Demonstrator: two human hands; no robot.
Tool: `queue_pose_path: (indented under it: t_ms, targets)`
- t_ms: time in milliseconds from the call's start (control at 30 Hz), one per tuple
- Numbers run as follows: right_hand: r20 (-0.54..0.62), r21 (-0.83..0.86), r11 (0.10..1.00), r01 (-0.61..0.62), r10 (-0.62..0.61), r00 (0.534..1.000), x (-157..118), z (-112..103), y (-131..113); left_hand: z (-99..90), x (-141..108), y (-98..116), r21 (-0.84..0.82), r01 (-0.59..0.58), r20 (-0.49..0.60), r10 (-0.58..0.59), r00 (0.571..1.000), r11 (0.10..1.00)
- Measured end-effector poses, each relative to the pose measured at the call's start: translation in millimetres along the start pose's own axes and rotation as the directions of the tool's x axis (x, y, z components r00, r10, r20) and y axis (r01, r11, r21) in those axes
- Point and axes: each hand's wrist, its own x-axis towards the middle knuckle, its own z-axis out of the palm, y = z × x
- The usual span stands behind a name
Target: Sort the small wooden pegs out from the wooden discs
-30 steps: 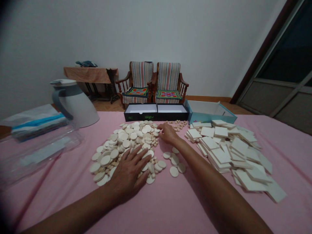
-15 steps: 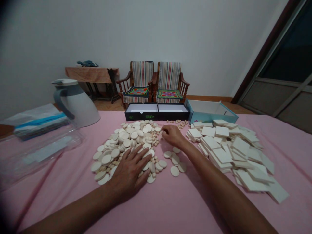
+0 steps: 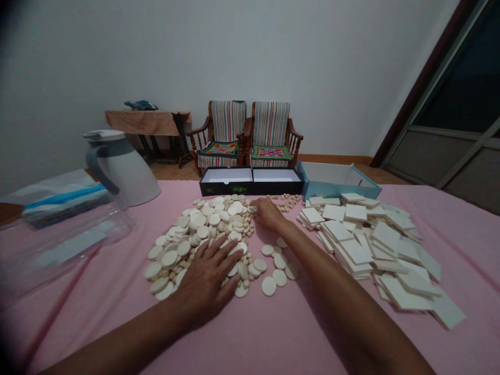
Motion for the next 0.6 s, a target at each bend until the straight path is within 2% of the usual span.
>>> queue_pose_path:
  t_ms: [167, 233, 333, 400, 433, 500, 567, 600]
  targets:
    - [0.006, -0.008, 0.999, -0.032, 0.032, 0.999, 16, 14, -3, 4.0, -2, -2, 0.010, -0.004, -0.004, 0.004, 1.000, 1.000]
    - [-0.010, -0.006, 0.999, -0.044, 0.044, 0.999, 15, 9, -3, 4.7, -3, -2, 0.013, -0.003, -0.004, 0.003, 1.000, 1.000]
    - [-0.029, 0.025, 0.998, -0.051, 0.052, 0.998, 3, -10, -2, 3.7, -2, -2, 0.014, -0.011, -0.015, 0.011, 1.000, 1.000]
    - [0.054, 0.167, 0.986, -0.015, 0.006, 0.999, -12, -29, 0, 1.9, -1, -1, 0.009, -0.013, -0.018, 0.013, 1.000, 1.000]
    - [0.138, 0.281, 0.960, 0.010, -0.050, 0.989, -21, -39, 2, 0.9, -1, -1, 0.005, -0.013, -0.015, 0.013, 1.000, 1.000]
    - [0.302, 0.479, 0.878, 0.021, -0.187, 0.935, -37, -57, 4, -0.7, -1, 0, -0.002, -0.011, -0.008, 0.011, 1.000, 1.000]
    - [0.356, 0.577, 0.817, 0.010, -0.262, 0.897, -47, -68, 5, -1.1, 0, 0, 0.000, -0.015, -0.019, 0.015, 1.000, 1.000]
    - [0.341, 0.587, 0.810, 0.006, -0.254, 0.905, -49, -70, 6, -0.7, 0, 0, 0.003, -0.018, -0.031, 0.018, 0.999, 1.000]
